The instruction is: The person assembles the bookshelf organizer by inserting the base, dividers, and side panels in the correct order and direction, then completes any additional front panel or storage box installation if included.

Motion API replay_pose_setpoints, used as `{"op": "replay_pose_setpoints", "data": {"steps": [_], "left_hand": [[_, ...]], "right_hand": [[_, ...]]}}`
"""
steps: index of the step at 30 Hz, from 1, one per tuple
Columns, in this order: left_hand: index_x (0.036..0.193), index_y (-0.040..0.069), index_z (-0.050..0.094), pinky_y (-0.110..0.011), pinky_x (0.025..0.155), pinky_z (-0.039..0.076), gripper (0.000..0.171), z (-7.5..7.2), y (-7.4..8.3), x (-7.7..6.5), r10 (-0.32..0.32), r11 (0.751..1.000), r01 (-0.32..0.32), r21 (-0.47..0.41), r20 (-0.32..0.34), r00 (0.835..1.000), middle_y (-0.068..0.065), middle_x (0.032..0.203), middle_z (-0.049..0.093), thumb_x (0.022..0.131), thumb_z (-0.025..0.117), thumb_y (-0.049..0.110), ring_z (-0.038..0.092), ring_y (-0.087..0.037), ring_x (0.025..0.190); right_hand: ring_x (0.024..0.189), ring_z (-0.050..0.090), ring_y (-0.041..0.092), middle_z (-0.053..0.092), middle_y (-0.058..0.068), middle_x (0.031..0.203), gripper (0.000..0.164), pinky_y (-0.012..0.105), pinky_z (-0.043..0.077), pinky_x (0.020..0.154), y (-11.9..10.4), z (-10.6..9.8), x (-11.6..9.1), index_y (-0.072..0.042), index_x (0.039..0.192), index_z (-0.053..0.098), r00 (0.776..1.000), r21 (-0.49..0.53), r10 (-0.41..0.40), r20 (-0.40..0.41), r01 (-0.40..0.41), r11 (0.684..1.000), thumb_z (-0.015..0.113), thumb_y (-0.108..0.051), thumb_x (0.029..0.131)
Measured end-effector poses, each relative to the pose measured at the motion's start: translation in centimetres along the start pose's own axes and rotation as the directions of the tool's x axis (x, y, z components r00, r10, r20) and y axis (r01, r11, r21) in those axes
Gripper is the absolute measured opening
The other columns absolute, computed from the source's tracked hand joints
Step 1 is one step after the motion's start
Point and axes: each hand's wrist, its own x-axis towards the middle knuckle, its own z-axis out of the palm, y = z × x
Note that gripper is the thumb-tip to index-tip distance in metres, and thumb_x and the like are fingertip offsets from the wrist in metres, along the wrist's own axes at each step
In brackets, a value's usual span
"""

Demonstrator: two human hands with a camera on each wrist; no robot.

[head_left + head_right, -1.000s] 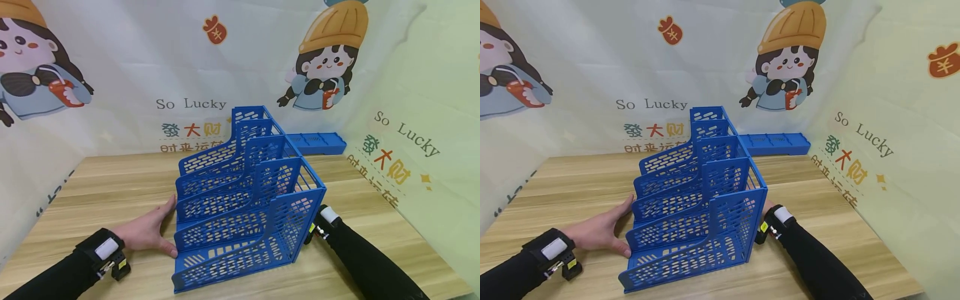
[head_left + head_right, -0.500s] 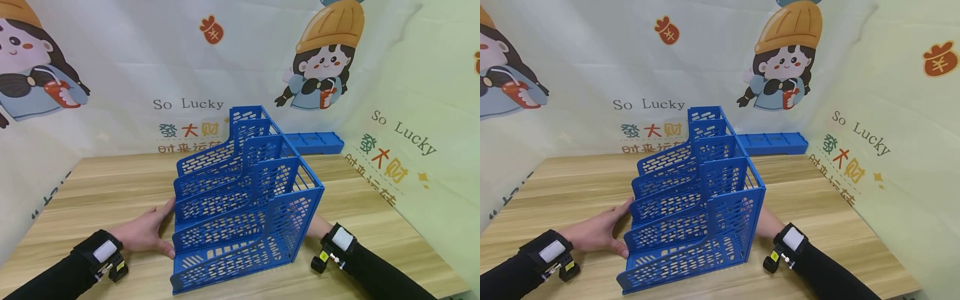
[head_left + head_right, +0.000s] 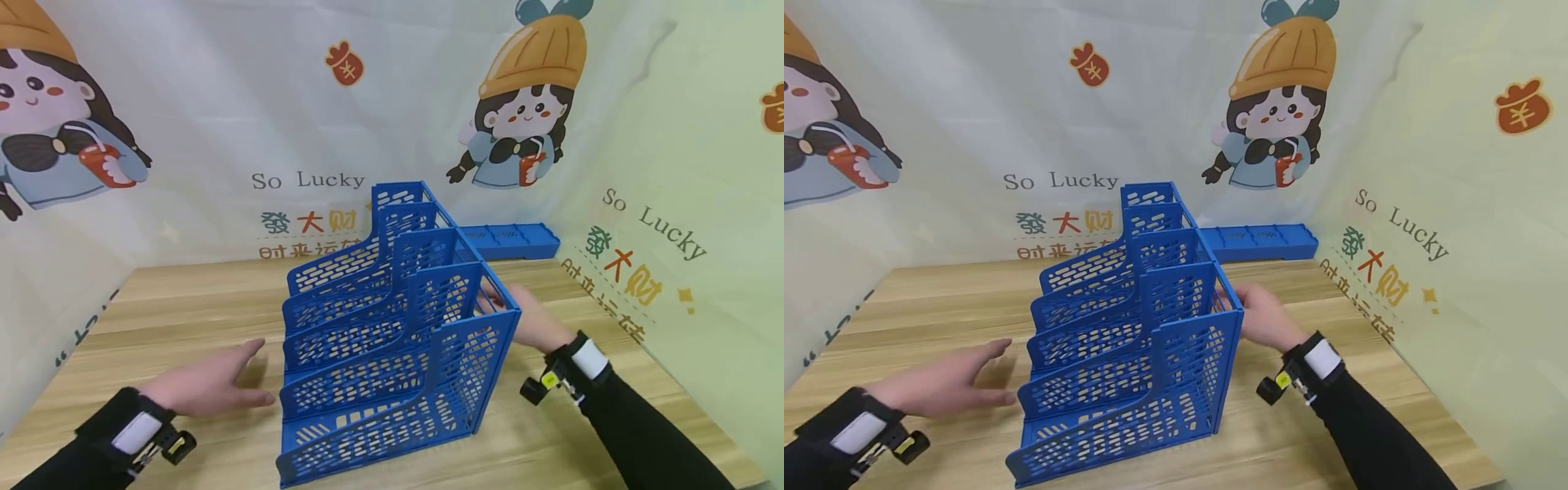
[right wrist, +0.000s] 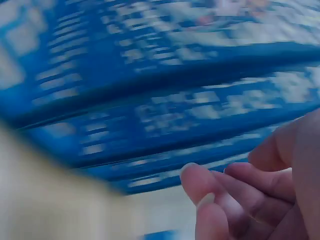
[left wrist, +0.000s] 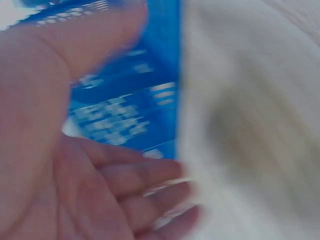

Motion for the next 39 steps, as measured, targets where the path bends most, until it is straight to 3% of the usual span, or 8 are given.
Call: {"op": "replay_pose_setpoints", "data": {"steps": [5,12,16,20,24,28,33,39], "left_hand": [[0.105,0.019,0.077,-0.027,0.061,0.054,0.024,-0.4,1.8,-3.3,0.106,0.990,-0.113,-0.085,-0.077,0.991,0.009,0.085,0.073,0.112,0.065,0.039,0.063,-0.005,0.071],[0.127,0.019,0.075,-0.023,0.079,0.060,0.022,4.4,4.3,-4.4,0.361,0.895,-0.333,-0.295,0.042,0.932,0.017,0.113,0.077,0.109,0.071,0.031,0.068,0.006,0.099],[0.112,0.023,0.075,-0.017,0.068,0.055,0.009,5.9,4.6,-3.7,0.494,0.840,-0.493,-0.226,-0.056,0.867,0.021,0.095,0.069,0.113,0.065,0.025,0.060,0.011,0.082],[0.103,0.028,0.068,-0.018,0.061,0.047,0.012,4.6,4.4,-4.3,0.422,0.882,-0.447,-0.153,-0.169,0.891,0.023,0.088,0.061,0.113,0.064,0.024,0.054,0.010,0.076],[0.097,0.032,0.065,-0.022,0.056,0.044,0.019,2.3,4.6,-5.2,0.310,0.928,-0.365,-0.079,-0.382,0.871,0.022,0.083,0.060,0.109,0.070,0.018,0.054,0.006,0.074],[0.099,0.030,0.075,-0.018,0.060,0.048,0.019,-0.3,5.2,-5.2,0.219,0.964,-0.263,0.033,-0.660,0.719,0.019,0.083,0.070,0.098,0.084,0.013,0.058,0.004,0.073],[0.120,0.011,0.080,-0.007,0.086,0.045,0.036,-2.3,6.1,-4.1,0.218,0.967,-0.225,0.117,-0.834,0.506,-0.003,0.106,0.080,0.087,0.093,0.007,0.066,-0.003,0.099],[0.150,0.005,0.058,-0.071,0.118,0.036,0.086,-1.6,8.7,-2.1,0.216,0.958,-0.271,0.094,-0.856,0.469,-0.026,0.173,0.031,0.094,0.080,0.066,0.027,-0.047,0.160]], "right_hand": [[0.079,0.074,0.011,0.077,0.022,0.126,0.052,0.027,0.058,0.064,-6.7,-5.5,2.7,-0.004,0.150,0.064,0.973,0.198,0.232,-0.022,-0.223,0.955,0.044,-0.041,0.120],[0.113,0.072,0.027,0.072,0.017,0.146,0.067,0.036,0.063,0.084,-9.5,-6.5,5.4,-0.011,0.155,0.061,0.944,0.150,0.307,0.121,-0.323,0.934,0.043,-0.062,0.115],[0.137,0.063,0.035,0.071,0.016,0.147,0.059,0.053,0.056,0.110,-9.6,-5.6,5.2,-0.014,0.153,0.064,0.940,0.135,0.303,0.153,-0.324,0.936,0.041,-0.055,0.117],[0.144,0.061,0.039,0.066,0.019,0.153,0.061,0.062,0.047,0.123,-8.9,-5.4,4.6,-0.010,0.156,0.058,0.944,0.244,0.294,0.151,-0.324,0.914,0.040,-0.053,0.117],[0.150,0.055,0.043,0.055,0.020,0.164,0.067,0.064,0.045,0.125,-7.5,-5.4,3.3,-0.009,0.164,0.046,0.936,0.334,0.326,0.128,-0.351,0.875,0.037,-0.055,0.118],[0.147,0.048,0.039,0.043,0.022,0.164,0.064,0.050,0.057,0.110,-5.6,-3.9,1.4,-0.003,0.163,0.040,0.936,0.360,0.351,0.018,-0.334,0.871,0.033,-0.049,0.120],[0.093,0.073,0.025,0.065,0.016,0.114,0.045,0.034,0.060,0.065,-3.9,-0.6,-0.9,0.001,0.145,0.049,0.931,0.254,0.346,-0.113,-0.310,0.916,0.040,-0.035,0.120],[0.062,0.065,0.017,0.071,0.004,0.082,0.027,0.033,0.053,0.057,-2.7,3.1,-2.9,-0.004,0.112,0.065,0.939,-0.067,0.344,-0.018,-0.344,0.937,0.057,-0.030,0.113]]}}
